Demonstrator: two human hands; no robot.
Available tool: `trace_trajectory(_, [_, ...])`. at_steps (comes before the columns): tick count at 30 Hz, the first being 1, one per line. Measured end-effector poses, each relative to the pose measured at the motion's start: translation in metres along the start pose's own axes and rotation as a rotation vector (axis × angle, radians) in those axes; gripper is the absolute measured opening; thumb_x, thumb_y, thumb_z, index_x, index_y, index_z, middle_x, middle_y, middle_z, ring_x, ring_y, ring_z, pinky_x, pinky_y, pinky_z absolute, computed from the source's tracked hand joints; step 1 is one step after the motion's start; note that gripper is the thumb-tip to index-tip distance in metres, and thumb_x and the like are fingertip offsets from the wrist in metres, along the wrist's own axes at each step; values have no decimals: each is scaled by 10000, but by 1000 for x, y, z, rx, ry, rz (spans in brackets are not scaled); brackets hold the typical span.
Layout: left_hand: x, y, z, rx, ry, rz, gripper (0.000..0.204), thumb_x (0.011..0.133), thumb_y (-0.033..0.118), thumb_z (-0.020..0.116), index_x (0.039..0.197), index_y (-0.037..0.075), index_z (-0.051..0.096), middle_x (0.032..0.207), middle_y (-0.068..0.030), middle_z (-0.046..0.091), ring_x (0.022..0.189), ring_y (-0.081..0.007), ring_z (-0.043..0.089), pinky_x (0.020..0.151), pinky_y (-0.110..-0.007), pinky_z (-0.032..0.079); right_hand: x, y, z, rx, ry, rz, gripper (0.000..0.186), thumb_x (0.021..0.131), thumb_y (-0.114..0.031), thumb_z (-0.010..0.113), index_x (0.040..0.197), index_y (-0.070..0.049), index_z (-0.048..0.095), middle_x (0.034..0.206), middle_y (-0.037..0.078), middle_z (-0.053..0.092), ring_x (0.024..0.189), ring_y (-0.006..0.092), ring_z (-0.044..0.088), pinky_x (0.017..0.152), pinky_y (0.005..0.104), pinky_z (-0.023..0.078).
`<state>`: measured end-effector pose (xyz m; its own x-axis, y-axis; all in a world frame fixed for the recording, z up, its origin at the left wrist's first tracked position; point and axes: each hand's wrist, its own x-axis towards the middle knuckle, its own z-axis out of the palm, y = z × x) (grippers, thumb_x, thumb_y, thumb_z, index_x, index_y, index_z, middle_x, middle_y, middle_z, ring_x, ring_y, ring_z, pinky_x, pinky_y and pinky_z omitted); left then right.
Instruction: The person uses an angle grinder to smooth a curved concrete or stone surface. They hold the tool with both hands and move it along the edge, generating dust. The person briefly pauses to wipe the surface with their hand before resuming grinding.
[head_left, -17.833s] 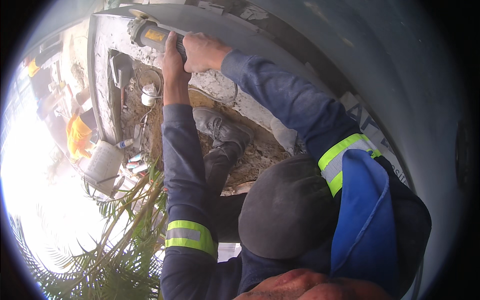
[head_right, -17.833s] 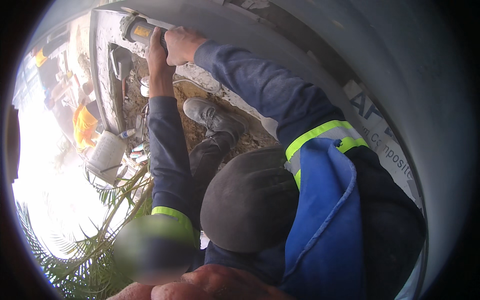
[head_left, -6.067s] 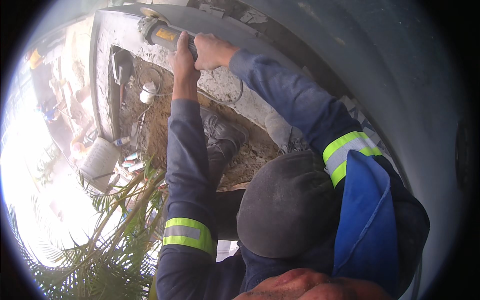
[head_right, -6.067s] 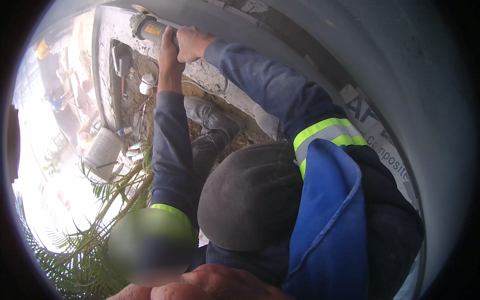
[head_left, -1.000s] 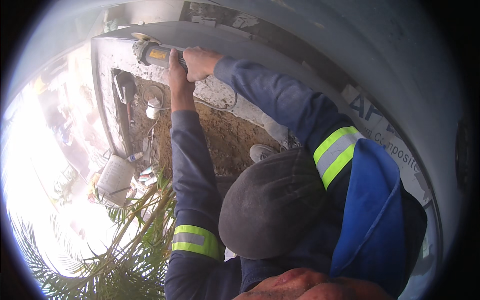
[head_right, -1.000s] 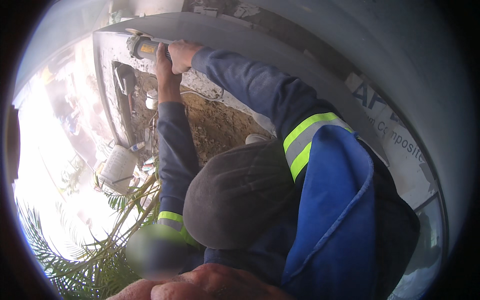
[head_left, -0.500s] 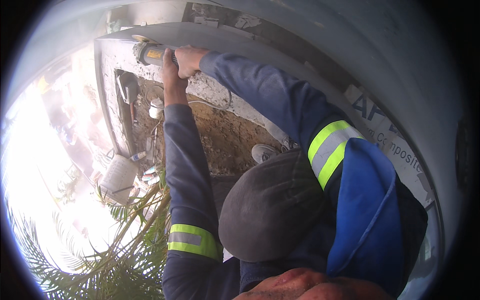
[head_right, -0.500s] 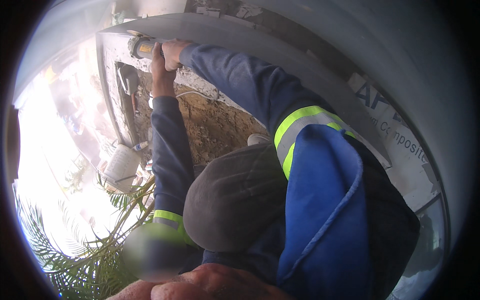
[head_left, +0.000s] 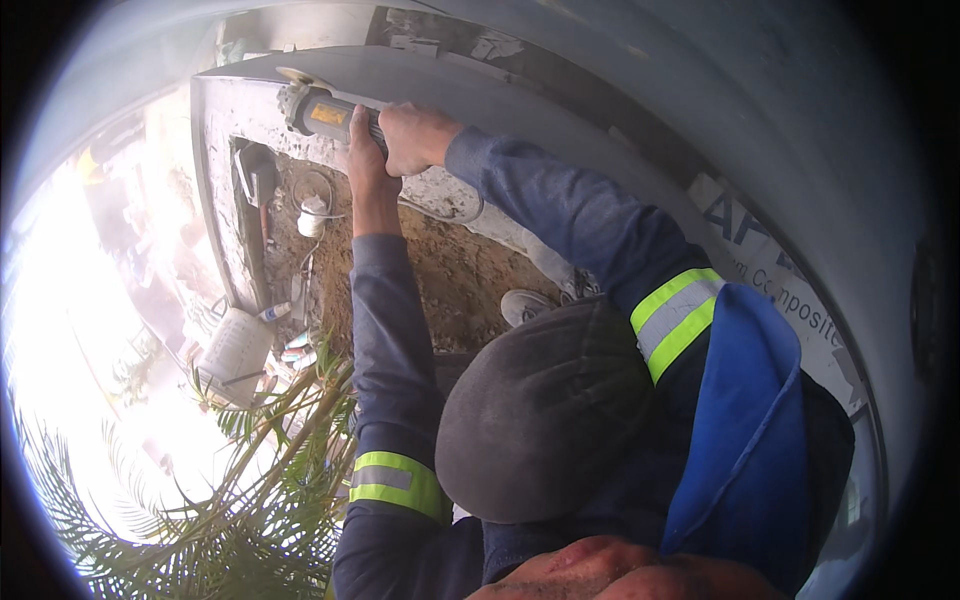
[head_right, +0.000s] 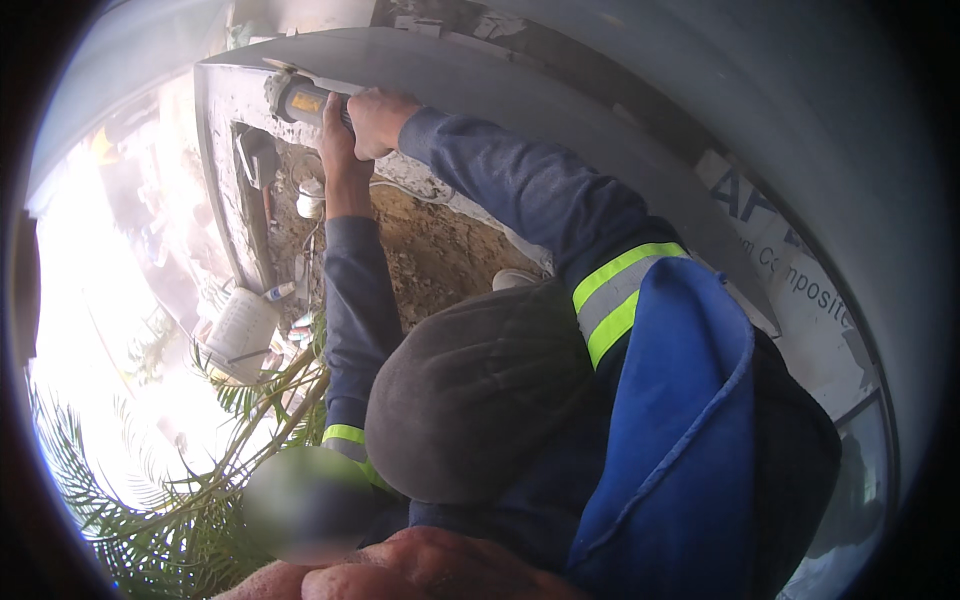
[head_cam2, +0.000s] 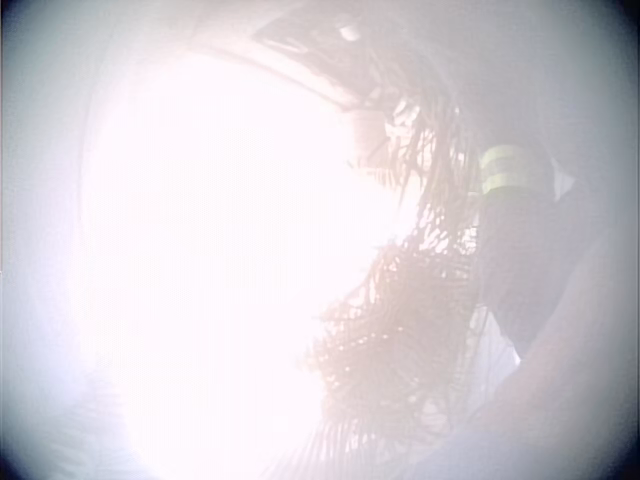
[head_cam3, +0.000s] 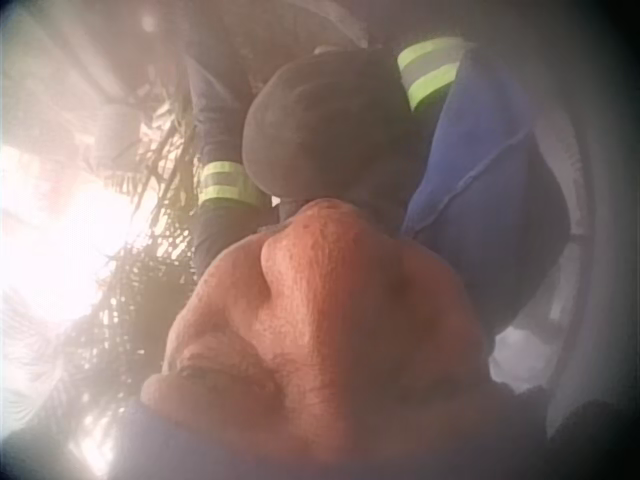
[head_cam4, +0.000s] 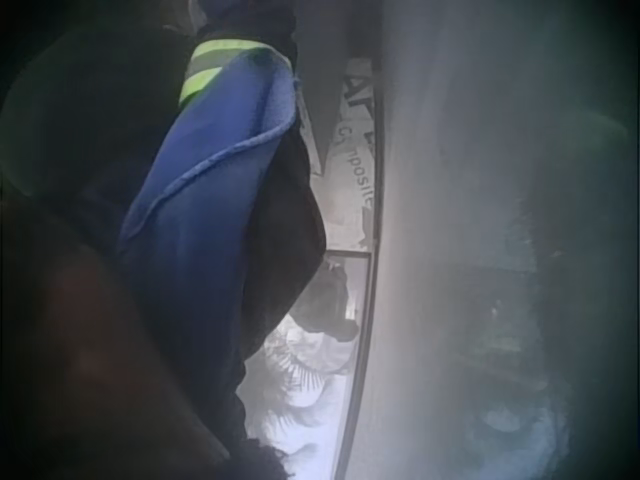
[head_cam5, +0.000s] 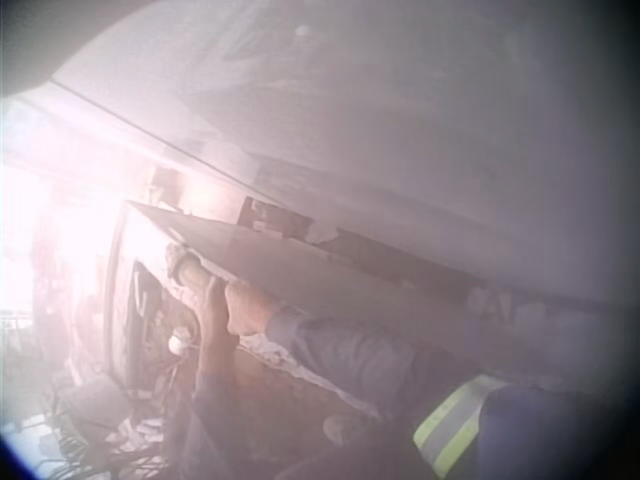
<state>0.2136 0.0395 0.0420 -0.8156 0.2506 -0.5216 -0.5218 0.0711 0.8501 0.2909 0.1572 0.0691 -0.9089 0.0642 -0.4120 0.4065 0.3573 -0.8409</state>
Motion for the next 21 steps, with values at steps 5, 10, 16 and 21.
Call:
trace_trajectory(5, [7, 0, -4, 3, -8, 29, 423, 1036, 245, 643, 1309, -63, 550, 1106, -160, 687, 938, -252, 724, 783, -374, 622, 8, 0, -1, 50, -21, 6, 436, 727, -150, 782, 1077, 100, 713, 1090, 259, 742, 1033, 381, 741, 889, 454, 600])
trace_trajectory(10, [20, 0, -7, 12, 26, 7, 498, 1023, 267, 667, 1289, -131, 529, 1133, -192, 679, 950, -267, 729, 785, -394, 628, 20, -1, -3, 46, -75, 39, 427, 750, -178, 774, 1116, 41, 748, 1153, 227, 744, 1106, 350, 727, 946, 446, 584])
trace_trajectory(16, [31, -1, -12, 27, 59, 8, 539, 1018, 287, 673, 1278, -161, 525, 1143, -216, 674, 954, -279, 728, 787, -400, 627, 33, 1, 3, 46, -28, -12, 404, 741, -154, 778, 1035, 116, 717, 1031, 265, 754, 979, 382, 756, 843, 454, 608])
trace_trajectory(21, [41, 2, -12, 107, 101, -50, 465, 1059, 379, 591, 1249, -44, 587, 1092, -138, 688, 968, -248, 707, 829, -388, 586, 51, 1, 6, 22, -80, 20, 395, 756, -177, 763, 1073, 58, 750, 1087, 222, 761, 1061, 345, 741, 919, 445, 585])
